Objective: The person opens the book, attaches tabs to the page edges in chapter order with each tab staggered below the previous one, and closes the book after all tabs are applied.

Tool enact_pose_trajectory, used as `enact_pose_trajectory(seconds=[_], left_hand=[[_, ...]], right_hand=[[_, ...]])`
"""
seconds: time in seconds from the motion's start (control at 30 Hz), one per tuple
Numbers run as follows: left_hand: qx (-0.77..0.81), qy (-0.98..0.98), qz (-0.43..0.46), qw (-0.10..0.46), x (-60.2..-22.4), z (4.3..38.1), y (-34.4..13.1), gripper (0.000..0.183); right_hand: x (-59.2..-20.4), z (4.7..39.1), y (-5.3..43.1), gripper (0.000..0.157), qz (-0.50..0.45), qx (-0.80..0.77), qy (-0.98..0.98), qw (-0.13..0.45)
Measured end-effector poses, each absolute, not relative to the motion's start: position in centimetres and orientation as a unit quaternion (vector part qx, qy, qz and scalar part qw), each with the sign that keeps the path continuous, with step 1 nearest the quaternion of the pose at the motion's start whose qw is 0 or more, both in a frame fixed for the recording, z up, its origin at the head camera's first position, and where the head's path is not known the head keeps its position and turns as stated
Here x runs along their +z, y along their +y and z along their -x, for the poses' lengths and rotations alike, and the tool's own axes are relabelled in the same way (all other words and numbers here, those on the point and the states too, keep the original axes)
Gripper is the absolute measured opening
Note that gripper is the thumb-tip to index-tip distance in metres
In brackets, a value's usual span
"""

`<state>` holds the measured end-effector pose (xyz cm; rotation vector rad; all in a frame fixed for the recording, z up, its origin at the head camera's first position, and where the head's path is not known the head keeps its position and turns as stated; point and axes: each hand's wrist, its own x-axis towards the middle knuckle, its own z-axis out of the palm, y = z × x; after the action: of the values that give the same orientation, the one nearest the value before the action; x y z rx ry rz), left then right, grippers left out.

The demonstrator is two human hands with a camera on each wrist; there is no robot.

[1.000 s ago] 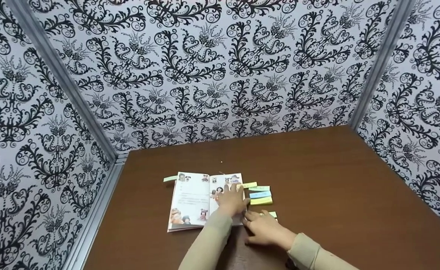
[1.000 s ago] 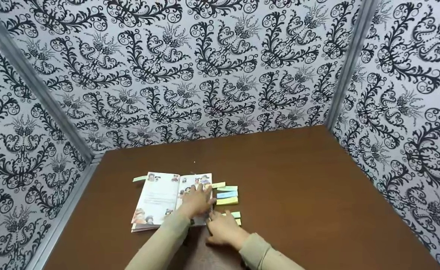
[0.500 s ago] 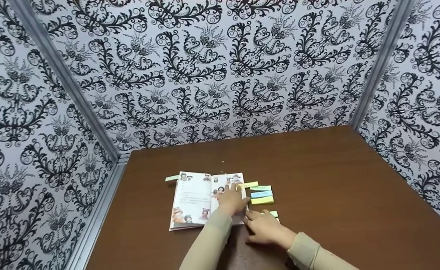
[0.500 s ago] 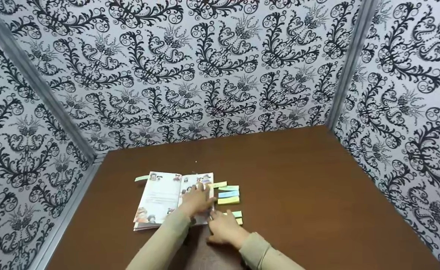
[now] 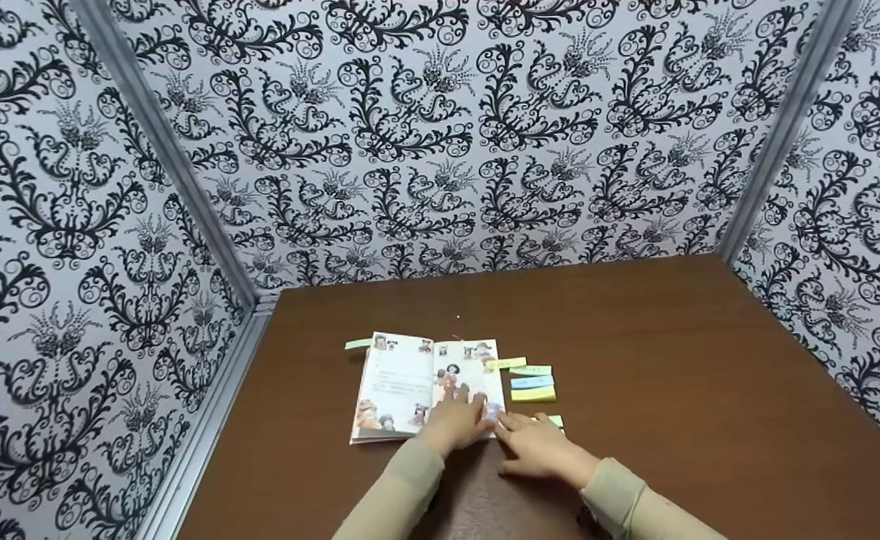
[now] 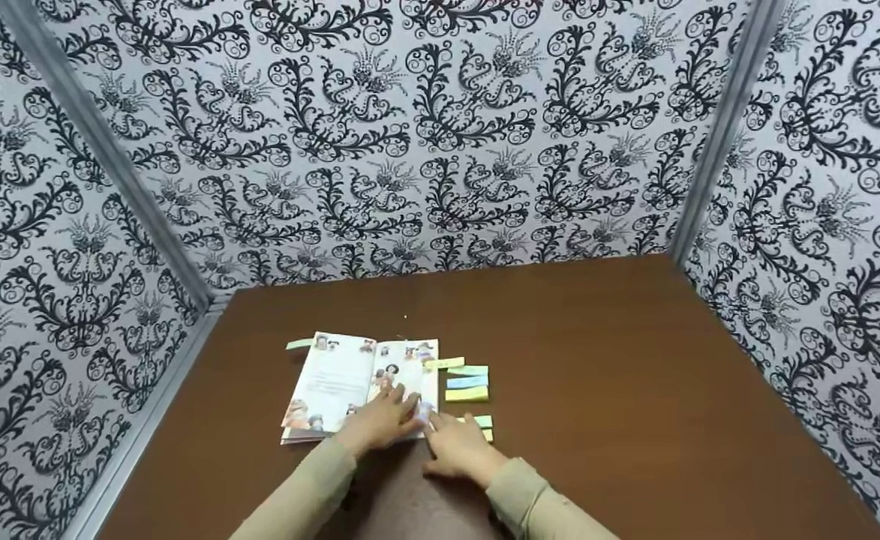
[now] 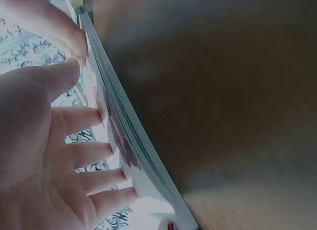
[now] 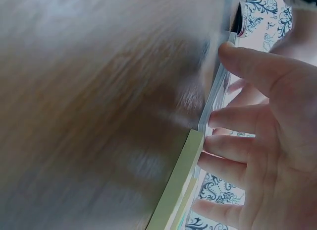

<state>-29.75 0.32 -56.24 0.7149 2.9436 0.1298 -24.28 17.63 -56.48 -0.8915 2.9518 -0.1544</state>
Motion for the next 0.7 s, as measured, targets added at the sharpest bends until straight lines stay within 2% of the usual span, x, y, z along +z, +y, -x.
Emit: enact_pose_trajectory(seconds=[0.2,0.33,0.57,0.7], left_hand=[[0.045,0.967,-0.242,0.063,-56.1,28.1,-1.0,0.063],[0.022,0.960,-0.278,0.035,-55.8,28.2,-1.6,0.061],[0.032,0.943,-0.329,-0.035,-55.9,28.9,-2.6,0.031],[0.041,0.940,-0.331,-0.064,-55.8,29.1,-3.3,0.028]], right_hand=[[-56.4,24.5,18.1,0.068,0.286,-0.081,0.953,0.051],[-56.3,24.8,18.6,0.066,0.280,-0.092,0.954,0.049],[-56.2,23.9,19.0,0.063,0.273,-0.110,0.955,0.033],[-56.1,23.0,19.3,0.067,0.268,-0.129,0.954,0.048]])
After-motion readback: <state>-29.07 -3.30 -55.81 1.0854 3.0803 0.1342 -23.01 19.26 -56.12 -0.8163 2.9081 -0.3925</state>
